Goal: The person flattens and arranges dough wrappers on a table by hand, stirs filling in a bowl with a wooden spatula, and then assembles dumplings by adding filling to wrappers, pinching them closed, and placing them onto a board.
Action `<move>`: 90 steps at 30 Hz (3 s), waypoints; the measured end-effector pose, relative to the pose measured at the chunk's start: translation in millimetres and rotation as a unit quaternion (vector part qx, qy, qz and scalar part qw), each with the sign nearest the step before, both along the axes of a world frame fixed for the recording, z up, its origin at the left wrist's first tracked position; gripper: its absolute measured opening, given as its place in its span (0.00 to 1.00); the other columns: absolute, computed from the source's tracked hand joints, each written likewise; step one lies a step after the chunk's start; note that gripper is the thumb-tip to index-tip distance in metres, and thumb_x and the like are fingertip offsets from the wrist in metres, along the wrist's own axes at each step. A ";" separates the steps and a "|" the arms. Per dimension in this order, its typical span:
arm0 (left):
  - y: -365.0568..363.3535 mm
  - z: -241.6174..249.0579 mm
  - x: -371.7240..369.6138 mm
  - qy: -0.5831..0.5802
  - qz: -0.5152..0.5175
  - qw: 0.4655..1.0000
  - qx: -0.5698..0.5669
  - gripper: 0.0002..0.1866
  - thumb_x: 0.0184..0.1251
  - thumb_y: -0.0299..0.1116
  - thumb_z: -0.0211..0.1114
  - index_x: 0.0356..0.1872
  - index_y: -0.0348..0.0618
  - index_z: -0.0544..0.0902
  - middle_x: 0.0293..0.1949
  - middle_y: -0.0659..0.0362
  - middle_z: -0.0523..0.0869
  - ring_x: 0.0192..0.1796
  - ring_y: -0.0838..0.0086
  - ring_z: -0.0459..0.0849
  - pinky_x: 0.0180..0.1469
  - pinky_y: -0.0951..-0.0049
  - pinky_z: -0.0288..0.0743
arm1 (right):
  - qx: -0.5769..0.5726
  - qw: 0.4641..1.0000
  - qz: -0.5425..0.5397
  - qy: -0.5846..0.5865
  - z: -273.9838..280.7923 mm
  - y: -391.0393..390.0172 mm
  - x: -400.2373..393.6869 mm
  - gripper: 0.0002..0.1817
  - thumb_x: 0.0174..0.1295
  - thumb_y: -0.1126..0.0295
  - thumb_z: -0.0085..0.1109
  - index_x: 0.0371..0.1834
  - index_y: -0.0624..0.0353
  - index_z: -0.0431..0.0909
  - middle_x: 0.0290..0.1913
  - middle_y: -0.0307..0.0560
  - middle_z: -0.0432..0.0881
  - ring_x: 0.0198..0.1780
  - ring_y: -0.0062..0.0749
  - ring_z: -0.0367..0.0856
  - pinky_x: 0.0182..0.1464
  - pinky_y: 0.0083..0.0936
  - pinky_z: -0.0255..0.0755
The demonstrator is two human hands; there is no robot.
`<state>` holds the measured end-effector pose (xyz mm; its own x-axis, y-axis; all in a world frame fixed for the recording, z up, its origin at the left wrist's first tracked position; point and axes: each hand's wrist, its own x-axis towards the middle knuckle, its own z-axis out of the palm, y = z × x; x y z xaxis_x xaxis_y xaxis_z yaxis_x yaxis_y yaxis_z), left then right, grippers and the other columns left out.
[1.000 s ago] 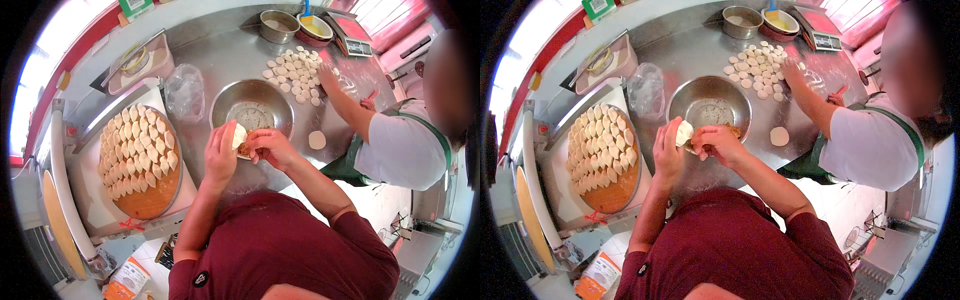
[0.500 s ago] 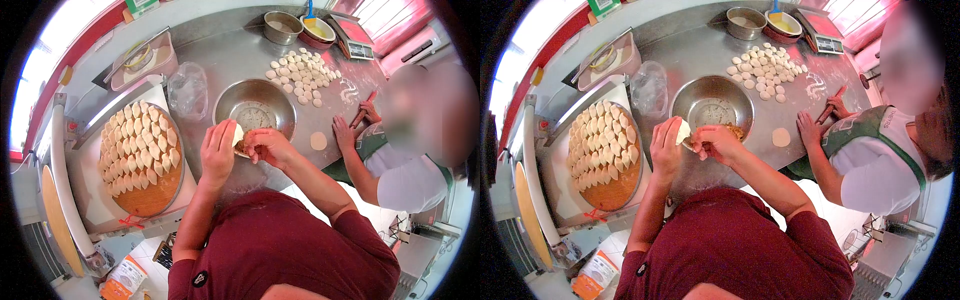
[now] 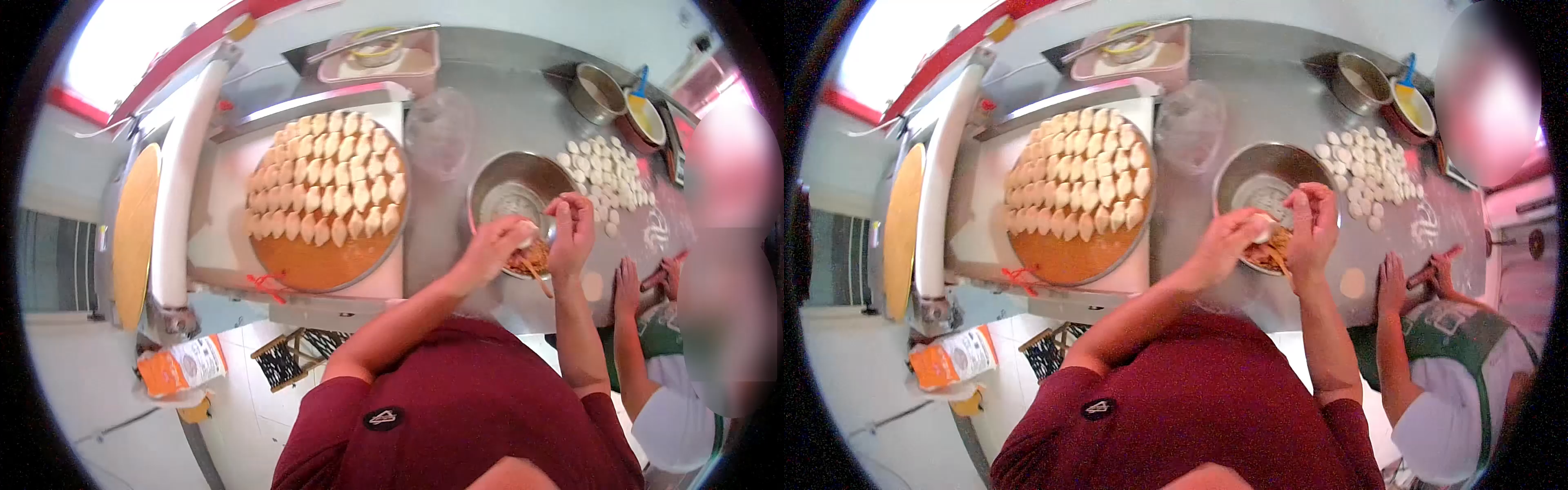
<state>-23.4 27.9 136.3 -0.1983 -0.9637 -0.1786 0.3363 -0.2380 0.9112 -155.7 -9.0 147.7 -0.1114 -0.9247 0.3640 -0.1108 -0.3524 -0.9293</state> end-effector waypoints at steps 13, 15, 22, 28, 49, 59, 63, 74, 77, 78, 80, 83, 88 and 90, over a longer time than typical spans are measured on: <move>88.6 -22.0 215.6 -0.404 0.351 0.845 -0.014 0.09 0.61 0.32 0.62 0.32 0.35 0.84 0.34 0.57 0.78 0.34 0.71 0.76 0.42 0.69 0.71 | 0.122 0.992 0.017 -0.005 -15.2 -14.1 -56.8 0.09 0.65 0.72 0.50 0.45 0.61 0.76 0.22 0.34 0.71 0.24 0.15 0.65 0.28 0.12 0.59; 101.1 -40.9 225.4 -0.462 0.330 0.823 -0.008 0.10 0.61 0.32 0.63 0.31 0.34 0.83 0.31 0.58 0.77 0.30 0.71 0.76 0.37 0.69 0.71 | 0.153 0.988 0.023 -0.006 -16.0 -10.9 -58.4 0.08 0.65 0.72 0.51 0.44 0.61 0.76 0.22 0.34 0.71 0.24 0.15 0.66 0.29 0.13 0.59; 90.8 -40.0 179.6 -0.604 0.282 0.741 -0.077 0.09 0.59 0.34 0.63 0.27 0.37 0.82 0.25 0.53 0.76 0.29 0.61 0.76 0.34 0.63 0.70 | 0.132 0.989 0.070 0.015 -13.5 -7.9 -44.2 0.07 0.64 0.72 0.53 0.42 0.62 0.77 0.23 0.36 0.74 0.26 0.17 0.70 0.30 0.15 0.64; 81.0 -41.8 168.7 -0.657 0.243 0.711 -0.056 0.10 0.60 0.34 0.62 0.29 0.37 0.82 0.28 0.49 0.80 0.33 0.55 0.79 0.35 0.59 0.71 | 0.153 0.986 0.063 0.008 -25.1 -6.1 -58.6 0.07 0.63 0.72 0.54 0.41 0.63 0.78 0.24 0.36 0.75 0.26 0.17 0.71 0.31 0.15 0.65; 84.8 -6.8 159.5 -0.696 0.255 0.670 -0.052 0.15 0.59 0.35 0.64 0.45 0.39 0.77 0.31 0.51 0.77 0.32 0.59 0.78 0.34 0.61 0.72 | 0.167 0.952 0.158 0.202 -34.6 -14.5 -60.8 0.17 0.56 0.67 0.59 0.49 0.60 0.78 0.38 0.45 0.80 0.39 0.32 0.79 0.45 0.26 0.73; 8.2 22.2 -7.1 -0.663 -0.061 0.687 -0.291 0.26 0.58 0.26 0.54 0.61 0.51 0.72 0.35 0.56 0.74 0.39 0.66 0.74 0.36 0.68 0.72 | 0.028 0.923 0.196 0.331 -35.6 -13.9 -69.1 0.19 0.57 0.73 0.56 0.53 0.60 0.74 0.46 0.48 0.77 0.49 0.40 0.75 0.53 0.29 0.70; -14.9 -15.9 -48.7 -0.667 -0.060 0.649 -0.360 0.30 0.56 0.25 0.56 0.63 0.52 0.68 0.37 0.55 0.70 0.39 0.63 0.75 0.38 0.65 0.72 | 0.072 0.926 0.145 0.342 -47.7 -6.5 -79.0 0.18 0.58 0.72 0.54 0.53 0.61 0.73 0.47 0.48 0.76 0.53 0.42 0.72 0.56 0.32 0.67; -33.1 -42.9 -22.8 -0.518 -0.107 0.827 -0.190 0.29 0.52 0.33 0.67 0.58 0.41 0.71 0.46 0.52 0.71 0.50 0.59 0.73 0.53 0.64 0.68 | 0.117 0.903 0.081 0.406 -36.4 -12.8 -99.3 0.17 0.52 0.70 0.58 0.46 0.57 0.77 0.37 0.44 0.75 0.46 0.40 0.72 0.49 0.32 0.68; -40.8 -43.2 -21.2 -0.382 -0.118 0.916 -0.017 0.26 0.54 0.26 0.62 0.56 0.36 0.70 0.49 0.54 0.72 0.54 0.62 0.71 0.55 0.68 0.67 | 0.081 0.848 0.107 0.513 -61.1 -16.1 -93.0 0.16 0.49 0.69 0.58 0.44 0.53 0.79 0.45 0.46 0.73 0.52 0.40 0.69 0.52 0.37 0.65; -42.7 -49.0 -17.3 -0.285 -0.114 0.951 0.022 0.25 0.53 0.24 0.62 0.56 0.35 0.70 0.52 0.54 0.72 0.55 0.63 0.71 0.55 0.68 0.68 | 0.077 0.833 0.120 0.534 -65.0 -12.0 -90.9 0.17 0.49 0.69 0.58 0.45 0.51 0.79 0.47 0.45 0.72 0.53 0.40 0.68 0.53 0.38 0.64; -42.3 -62.4 -7.8 -0.080 -0.094 0.987 0.105 0.25 0.53 0.20 0.60 0.56 0.32 0.70 0.57 0.54 0.71 0.58 0.65 0.70 0.56 0.66 0.68 | 0.058 0.835 0.113 0.535 -57.1 -8.0 -82.4 0.19 0.49 0.70 0.57 0.48 0.47 0.78 0.52 0.43 0.70 0.56 0.40 0.66 0.55 0.42 0.62; -45.7 -59.0 0.0 0.144 -0.105 0.971 0.160 0.26 0.51 0.18 0.56 0.57 0.32 0.70 0.59 0.52 0.71 0.60 0.65 0.69 0.59 0.66 0.65 | -0.027 0.852 0.074 0.517 -47.5 -2.9 -67.0 0.23 0.51 0.70 0.54 0.54 0.43 0.75 0.61 0.43 0.65 0.63 0.42 0.61 0.61 0.47 0.56; -52.4 -31.8 13.4 0.218 -0.103 0.954 0.177 0.25 0.52 0.18 0.56 0.56 0.32 0.71 0.56 0.53 0.74 0.61 0.67 0.69 0.62 0.66 0.63 | 0.001 0.759 0.130 0.638 -62.9 -11.1 -81.2 0.23 0.56 0.66 0.52 0.58 0.45 0.72 0.69 0.45 0.58 0.70 0.44 0.54 0.69 0.52 0.44; -47.6 -34.7 18.3 0.154 -0.062 0.971 0.171 0.25 0.51 0.19 0.58 0.55 0.32 0.72 0.56 0.54 0.75 0.61 0.67 0.69 0.62 0.66 0.63 | -0.010 0.795 0.121 0.595 -69.3 -13.7 -77.7 0.21 0.56 0.64 0.52 0.55 0.47 0.74 0.68 0.45 0.59 0.70 0.44 0.56 0.69 0.53 0.43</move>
